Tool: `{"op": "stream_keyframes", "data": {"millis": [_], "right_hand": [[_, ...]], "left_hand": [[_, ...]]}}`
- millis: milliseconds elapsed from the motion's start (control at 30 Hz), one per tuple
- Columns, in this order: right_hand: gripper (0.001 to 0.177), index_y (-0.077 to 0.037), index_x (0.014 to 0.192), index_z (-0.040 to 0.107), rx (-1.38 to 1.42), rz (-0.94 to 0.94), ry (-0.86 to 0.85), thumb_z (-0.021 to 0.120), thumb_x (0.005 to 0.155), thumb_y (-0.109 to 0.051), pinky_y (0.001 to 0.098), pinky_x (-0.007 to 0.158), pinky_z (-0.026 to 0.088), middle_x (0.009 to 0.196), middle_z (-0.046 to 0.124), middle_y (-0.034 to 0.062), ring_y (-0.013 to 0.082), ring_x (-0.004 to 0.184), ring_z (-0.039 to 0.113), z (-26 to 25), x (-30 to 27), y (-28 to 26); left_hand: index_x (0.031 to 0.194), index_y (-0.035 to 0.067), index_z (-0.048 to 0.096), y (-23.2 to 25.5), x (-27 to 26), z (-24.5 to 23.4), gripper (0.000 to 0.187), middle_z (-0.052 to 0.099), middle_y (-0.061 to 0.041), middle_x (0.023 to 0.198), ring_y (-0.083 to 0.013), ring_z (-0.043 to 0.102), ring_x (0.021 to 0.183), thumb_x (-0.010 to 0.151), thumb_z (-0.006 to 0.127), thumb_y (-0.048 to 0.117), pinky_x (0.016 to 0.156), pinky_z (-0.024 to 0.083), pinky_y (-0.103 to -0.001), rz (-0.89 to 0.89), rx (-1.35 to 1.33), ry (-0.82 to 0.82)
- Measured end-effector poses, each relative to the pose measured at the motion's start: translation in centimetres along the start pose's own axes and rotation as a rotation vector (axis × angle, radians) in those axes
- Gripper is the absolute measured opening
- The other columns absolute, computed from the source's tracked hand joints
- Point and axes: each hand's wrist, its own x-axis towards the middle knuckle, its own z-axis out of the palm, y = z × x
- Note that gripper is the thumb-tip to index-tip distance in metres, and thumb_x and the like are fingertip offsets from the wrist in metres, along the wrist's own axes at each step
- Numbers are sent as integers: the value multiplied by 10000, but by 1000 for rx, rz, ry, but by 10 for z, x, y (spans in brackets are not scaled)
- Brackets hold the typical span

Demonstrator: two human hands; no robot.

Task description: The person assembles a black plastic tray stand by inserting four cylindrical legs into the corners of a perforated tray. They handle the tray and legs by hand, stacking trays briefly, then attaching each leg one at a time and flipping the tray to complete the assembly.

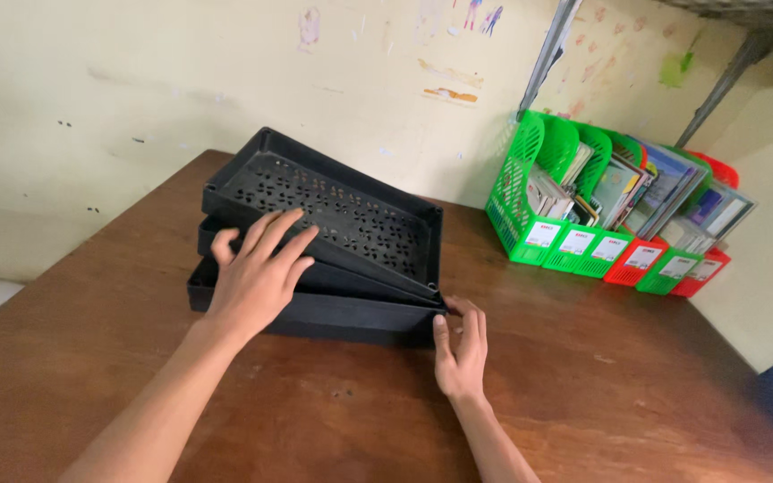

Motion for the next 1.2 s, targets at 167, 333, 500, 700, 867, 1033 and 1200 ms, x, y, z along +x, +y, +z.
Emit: {"op": "stream_keyframes", "data": {"millis": [167, 333, 500, 700, 867, 1033, 1200], "right_hand": [[318, -48, 1269, 611, -3, 38, -20, 626, 992, -204, 398, 964, 516, 1312, 602, 161, 321, 1180, 618, -3, -3, -2], [377, -47, 1358, 580, -20, -48, -10, 628, 1020, -206, 424, 1065, 489, 1408, 577, 170, 343, 1288, 588, -5, 2, -9], [584, -47, 1466, 462, 77, -15, -27, 695, 960, -222, 399, 991, 510, 1509, 466, 207, 364, 1346, 535, -11, 14, -35], [660, -40, 1445, 511, 32, -149, 47, 803, 876, -206, 444, 1091, 458, 1547, 435, 233, 388, 1393, 499, -33, 36, -51], [388, -75, 1144, 701, 10, -161, -77, 851, 821, -227, 433, 1059, 515, 1565, 511, 194, 377, 1358, 593, -79, 24, -45], [321, -66, 988, 690, 79, -416, -63, 854, 796, -265, 468, 1060, 523, 1500, 479, 222, 383, 1345, 557, -110, -11, -46], [337, -78, 852, 681, -141, -598, -153, 879, 695, -301, 485, 966, 475, 1239, 709, 110, 379, 1240, 600, -138, -35, -59]], "left_hand": [[1225, 201, 738, -12, 30, 21, 361, 654, -53, 1247, -222, 555, 1232, 877, 656, 254, 1073, 164, -616, 16, 179, -175], [986, 155, 759, -14, 38, 19, 186, 721, 24, 927, -179, 653, 1094, 912, 681, 4, 1263, 163, -539, -126, 86, -278], [922, 92, 760, 0, 45, -7, 269, 707, -30, 858, -244, 659, 969, 729, 709, -88, 1150, 402, -485, 22, -41, -29], [927, 34, 746, 20, 39, -49, 244, 722, -41, 872, -248, 681, 899, 732, 705, -106, 867, 563, -382, 123, -200, 2], [967, 11, 727, 45, 0, -82, 209, 722, -57, 863, -205, 722, 788, 778, 693, -72, 700, 595, -314, 247, -313, -49], [983, -12, 728, 59, -34, -114, 195, 701, -93, 857, -242, 710, 639, 853, 749, 132, 551, 568, -356, 407, -403, -281], [1014, 6, 748, 65, -46, -138, 213, 724, -75, 900, -276, 706, 644, 871, 747, 164, 542, 559, -376, 355, -534, -451]]}}
